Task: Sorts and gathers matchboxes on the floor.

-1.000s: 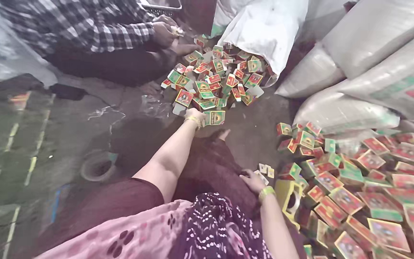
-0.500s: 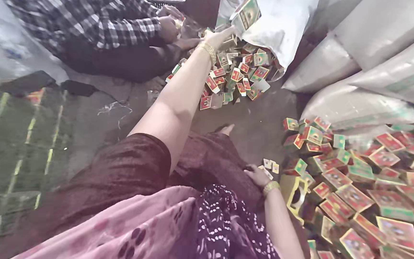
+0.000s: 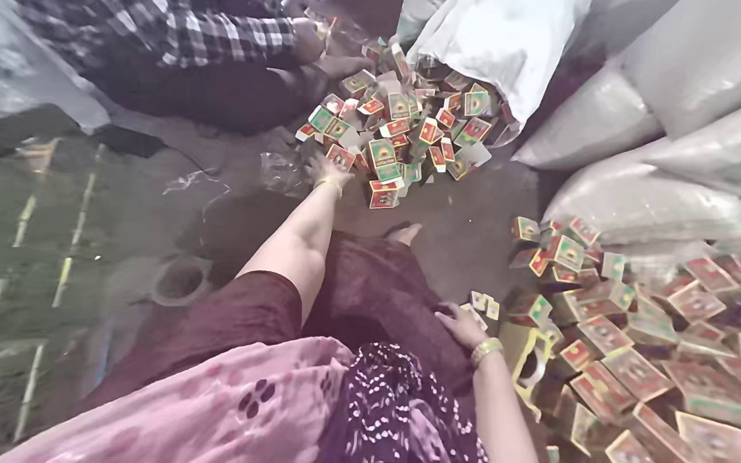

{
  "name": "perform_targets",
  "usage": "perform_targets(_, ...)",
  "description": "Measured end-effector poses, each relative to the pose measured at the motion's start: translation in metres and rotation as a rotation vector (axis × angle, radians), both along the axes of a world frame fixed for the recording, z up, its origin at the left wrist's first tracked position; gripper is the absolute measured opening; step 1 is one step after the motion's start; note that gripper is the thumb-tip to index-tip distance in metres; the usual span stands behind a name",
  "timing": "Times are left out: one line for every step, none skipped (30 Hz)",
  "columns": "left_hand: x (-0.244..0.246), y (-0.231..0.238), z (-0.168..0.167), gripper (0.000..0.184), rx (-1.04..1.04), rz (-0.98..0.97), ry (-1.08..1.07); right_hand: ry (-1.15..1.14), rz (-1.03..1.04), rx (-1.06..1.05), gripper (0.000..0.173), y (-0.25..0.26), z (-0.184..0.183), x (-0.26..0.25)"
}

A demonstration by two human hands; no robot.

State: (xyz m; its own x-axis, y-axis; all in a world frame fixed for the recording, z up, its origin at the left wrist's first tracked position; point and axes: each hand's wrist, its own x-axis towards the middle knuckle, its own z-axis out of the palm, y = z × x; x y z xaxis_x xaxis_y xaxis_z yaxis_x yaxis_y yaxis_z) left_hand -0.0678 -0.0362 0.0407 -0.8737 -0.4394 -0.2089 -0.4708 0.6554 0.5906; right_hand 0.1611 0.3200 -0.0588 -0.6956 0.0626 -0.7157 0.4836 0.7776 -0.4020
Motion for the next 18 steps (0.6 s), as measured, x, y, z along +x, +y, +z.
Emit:
perform_targets(0.006, -0.008, 0.026, 0.108, 0.141, -0.064, -0.148, -0.004, -0.002, 0.001, 0.052, 0.0, 0.001, 0.0)
perform_targets(0.01, -0.009, 0.036, 0.099, 0.221, -0.067, -0.165, -0.006, -0.004, 0.001, 0.052, 0.0, 0.002, -0.001)
perform_targets(0.011, -0.009, 0.039, 0.092, 0.264, -0.058, -0.171, -0.002, -0.01, -0.001, 0.052, 0.001, 0.001, -0.002)
perform_targets(0.008, -0.009, 0.037, 0.088, 0.292, -0.05, -0.202, 0.002, -0.019, -0.006, 0.052, 0.001, 0.001, -0.001)
perform_targets(0.001, -0.011, 0.029, 0.086, 0.308, -0.063, -0.263, -0.001, -0.028, -0.015, 0.051, 0.001, 0.001, 0.0)
perform_targets(-0.012, -0.017, 0.013, 0.086, 0.306, -0.1, -0.324, -0.007, -0.034, -0.021, 0.051, 0.001, 0.002, 0.0)
perform_targets(-0.027, -0.022, -0.015, 0.086, 0.277, -0.129, -0.325, -0.014, -0.037, -0.024, 0.052, 0.0, 0.003, 0.0)
perform_targets(-0.041, -0.021, -0.055, 0.083, 0.194, -0.088, -0.182, -0.018, -0.038, -0.026, 0.052, 0.001, 0.002, 0.0)
perform_targets(-0.055, -0.025, -0.072, 0.079, 0.156, -0.129, -0.161, -0.019, -0.036, -0.03, 0.052, 0.001, 0.001, -0.001)
perform_targets(-0.063, -0.029, -0.062, 0.07, 0.14, -0.244, -0.227, -0.022, -0.035, -0.033, 0.052, 0.002, 0.0, -0.002)
perform_targets(-0.064, -0.03, -0.032, 0.063, 0.176, -0.363, -0.312, -0.026, -0.034, -0.035, 0.052, 0.002, -0.001, -0.003)
perform_targets(-0.065, -0.028, 0.0, 0.059, 0.206, -0.456, -0.371, -0.029, -0.031, -0.037, 0.052, 0.002, -0.001, -0.003)
perform_targets(-0.065, -0.023, 0.034, 0.057, 0.239, -0.51, -0.393, -0.033, -0.025, -0.037, 0.053, 0.002, 0.0, -0.003)
perform_targets(-0.068, -0.018, 0.058, 0.055, 0.264, -0.546, -0.353, -0.034, -0.023, -0.038, 0.053, 0.002, 0.0, -0.003)
perform_targets(-0.079, -0.013, 0.071, 0.055, 0.301, -0.541, -0.239, -0.031, -0.019, -0.037, 0.053, 0.003, -0.001, -0.003)
perform_targets(-0.097, -0.008, 0.075, 0.056, 0.344, -0.506, -0.094, -0.027, -0.012, -0.034, 0.053, 0.003, -0.001, -0.003)
perform_targets(-0.116, -0.002, 0.082, 0.061, 0.437, -0.461, 0.024, -0.022, -0.003, -0.034, 0.053, 0.003, 0.0, -0.003)
perform_targets(-0.135, 0.004, 0.089, 0.071, 0.513, -0.418, 0.103, -0.017, 0.006, -0.029, 0.053, 0.003, 0.0, -0.002)
